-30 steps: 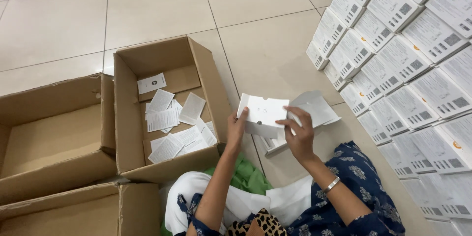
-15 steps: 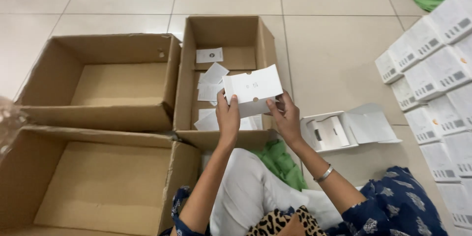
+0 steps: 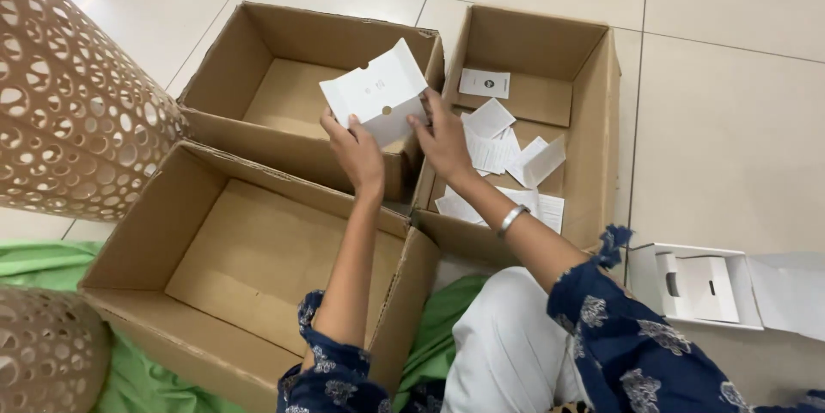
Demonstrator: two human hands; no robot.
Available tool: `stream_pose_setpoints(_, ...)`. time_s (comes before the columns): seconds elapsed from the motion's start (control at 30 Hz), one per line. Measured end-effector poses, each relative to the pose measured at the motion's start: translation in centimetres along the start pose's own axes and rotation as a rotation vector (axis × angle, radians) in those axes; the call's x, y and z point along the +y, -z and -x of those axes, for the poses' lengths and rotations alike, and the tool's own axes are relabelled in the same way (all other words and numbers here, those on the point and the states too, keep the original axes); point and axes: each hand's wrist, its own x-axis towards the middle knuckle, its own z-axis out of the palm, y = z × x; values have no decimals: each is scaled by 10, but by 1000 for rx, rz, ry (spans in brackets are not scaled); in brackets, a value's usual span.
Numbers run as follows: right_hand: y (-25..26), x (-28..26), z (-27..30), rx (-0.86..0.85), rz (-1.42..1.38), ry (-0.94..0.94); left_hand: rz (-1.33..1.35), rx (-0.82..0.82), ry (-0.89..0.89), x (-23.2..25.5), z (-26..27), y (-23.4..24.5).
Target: The person assembles white product boxes and inserts instruction manuals or paper inserts.
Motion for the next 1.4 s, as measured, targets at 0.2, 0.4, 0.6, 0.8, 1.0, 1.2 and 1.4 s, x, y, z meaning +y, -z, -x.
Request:
stream_pose_setpoints(0.2,-33,38,-9,-334,701,2,-391,-293,46,-60,-28,1)
stream_pose_setpoints(0.4,-29,58,9,-237,849,258,-708,-279,-297,-130,-12,-32)
stream_pose_setpoints(0.6,14,36,15,-325,747,209,-737,-362,-206,-56,19,-67)
stream_pose_setpoints(0.8,158,8,75,45,475,55,-331,-464,-499,72,110,-131)
stream_pose_setpoints(1.0,322,35,212,565,545,-210,-92,-943,-520,136,279,-217)
stream_pose_setpoints(1.2,404,74,308,375,776,-658,-84,-1350,-519,84,422,-258)
stream_pose_setpoints(1.4,409,118,333,114,820,-864,-135,-1332,-453,33,469,-265)
